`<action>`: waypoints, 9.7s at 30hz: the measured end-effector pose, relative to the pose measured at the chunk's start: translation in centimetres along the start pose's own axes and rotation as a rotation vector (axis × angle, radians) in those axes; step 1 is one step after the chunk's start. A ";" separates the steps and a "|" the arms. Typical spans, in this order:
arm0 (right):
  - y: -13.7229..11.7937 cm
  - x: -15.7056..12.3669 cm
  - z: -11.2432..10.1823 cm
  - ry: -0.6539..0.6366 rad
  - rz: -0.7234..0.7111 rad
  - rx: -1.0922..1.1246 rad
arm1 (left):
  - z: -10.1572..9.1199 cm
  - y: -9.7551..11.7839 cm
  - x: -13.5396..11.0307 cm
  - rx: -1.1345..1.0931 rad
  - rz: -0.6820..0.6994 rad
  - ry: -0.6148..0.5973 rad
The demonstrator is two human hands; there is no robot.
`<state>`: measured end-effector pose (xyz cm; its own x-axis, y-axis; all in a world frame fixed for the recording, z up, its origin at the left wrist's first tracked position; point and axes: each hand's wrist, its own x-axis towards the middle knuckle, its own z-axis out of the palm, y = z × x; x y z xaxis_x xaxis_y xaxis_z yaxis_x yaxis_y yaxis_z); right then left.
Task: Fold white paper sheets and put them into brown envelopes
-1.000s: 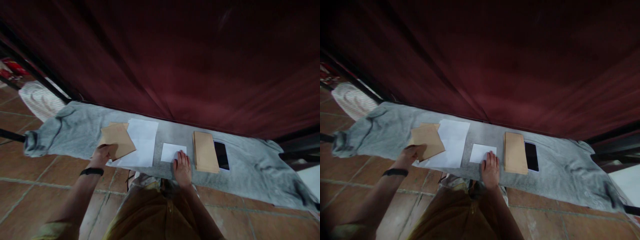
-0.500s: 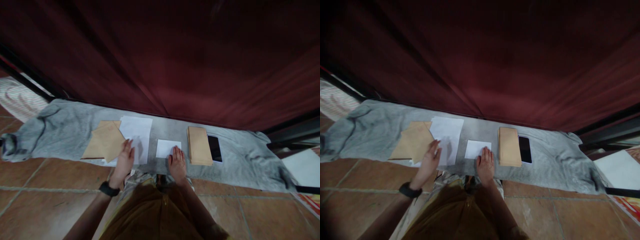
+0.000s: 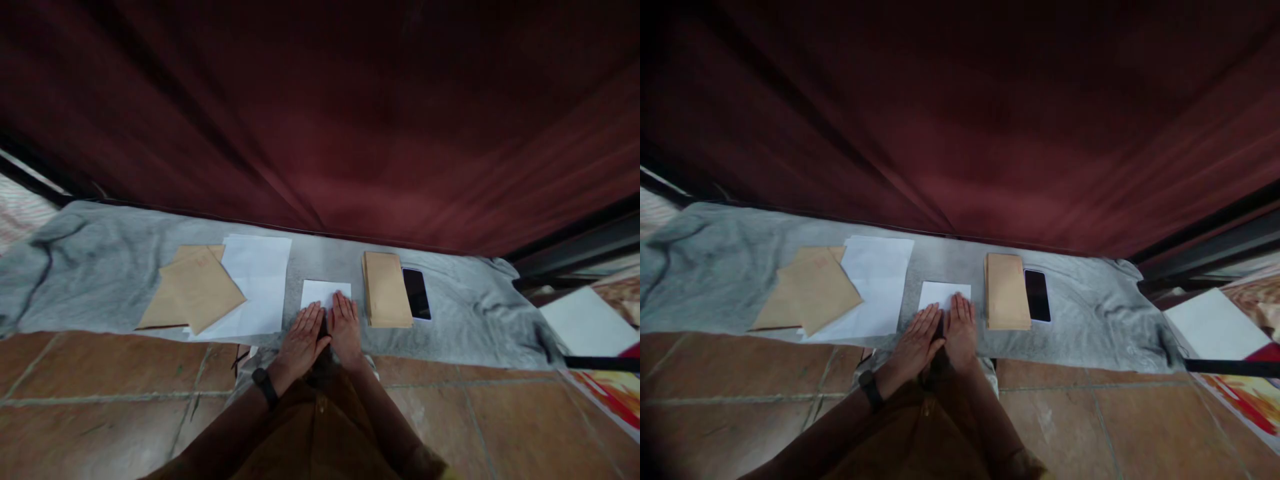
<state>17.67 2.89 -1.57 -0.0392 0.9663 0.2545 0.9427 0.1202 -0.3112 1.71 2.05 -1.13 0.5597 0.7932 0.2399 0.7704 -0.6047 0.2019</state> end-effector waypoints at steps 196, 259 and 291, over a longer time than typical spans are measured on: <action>3.9 -0.3 -1.9 0.047 0.620 0.991 | -3.0 -4.1 4.5 -1.049 -0.783 0.175; 2.3 -0.5 -2.9 0.055 0.311 0.340 | -1.7 -1.5 0.6 0.033 0.130 -0.180; 2.1 -1.4 -1.8 0.111 0.225 0.207 | -9.9 -13.8 -6.1 0.177 -0.517 0.128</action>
<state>20.30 1.40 -0.91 0.2096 0.9446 0.2526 0.8360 -0.0391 -0.5473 -15.33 4.81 4.02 0.0621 0.9616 0.2674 0.9803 -0.1090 0.1646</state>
